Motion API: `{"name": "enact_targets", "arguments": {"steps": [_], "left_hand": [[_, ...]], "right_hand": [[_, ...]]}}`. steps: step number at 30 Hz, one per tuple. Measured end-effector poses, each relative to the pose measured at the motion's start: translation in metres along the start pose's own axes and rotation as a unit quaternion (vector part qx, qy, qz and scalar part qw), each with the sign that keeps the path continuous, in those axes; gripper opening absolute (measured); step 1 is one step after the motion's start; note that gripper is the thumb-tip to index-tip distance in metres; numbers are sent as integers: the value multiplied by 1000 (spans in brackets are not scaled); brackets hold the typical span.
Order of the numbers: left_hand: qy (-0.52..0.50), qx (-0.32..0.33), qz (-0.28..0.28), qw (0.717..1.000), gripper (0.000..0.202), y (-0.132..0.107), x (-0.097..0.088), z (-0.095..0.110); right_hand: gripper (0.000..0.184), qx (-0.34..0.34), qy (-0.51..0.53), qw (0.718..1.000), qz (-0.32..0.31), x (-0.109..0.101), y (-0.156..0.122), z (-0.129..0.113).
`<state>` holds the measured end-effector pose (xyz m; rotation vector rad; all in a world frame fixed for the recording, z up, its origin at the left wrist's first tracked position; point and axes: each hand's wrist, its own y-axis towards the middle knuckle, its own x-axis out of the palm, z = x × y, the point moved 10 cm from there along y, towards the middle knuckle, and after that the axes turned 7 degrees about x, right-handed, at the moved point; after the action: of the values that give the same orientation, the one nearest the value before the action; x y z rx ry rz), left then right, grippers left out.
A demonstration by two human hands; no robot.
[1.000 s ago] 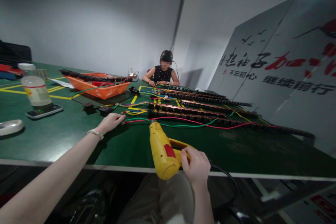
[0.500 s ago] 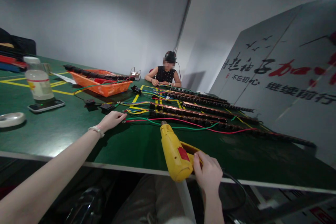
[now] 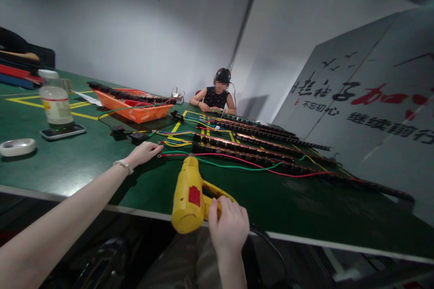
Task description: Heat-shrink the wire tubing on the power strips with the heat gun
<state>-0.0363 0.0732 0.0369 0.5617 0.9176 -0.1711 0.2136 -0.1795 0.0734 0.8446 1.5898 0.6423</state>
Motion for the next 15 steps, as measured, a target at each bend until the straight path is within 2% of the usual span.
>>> {"name": "enact_targets", "arguments": {"steps": [8,15], "left_hand": [[-41,8,23,999,51,1,-3,2],[-54,0,25,998,51,2,-2,-2]], "right_hand": [[33,-15,57,998,3,14,-6,-53],[33,-26,66,997,-11,17,-9,-66]]}}
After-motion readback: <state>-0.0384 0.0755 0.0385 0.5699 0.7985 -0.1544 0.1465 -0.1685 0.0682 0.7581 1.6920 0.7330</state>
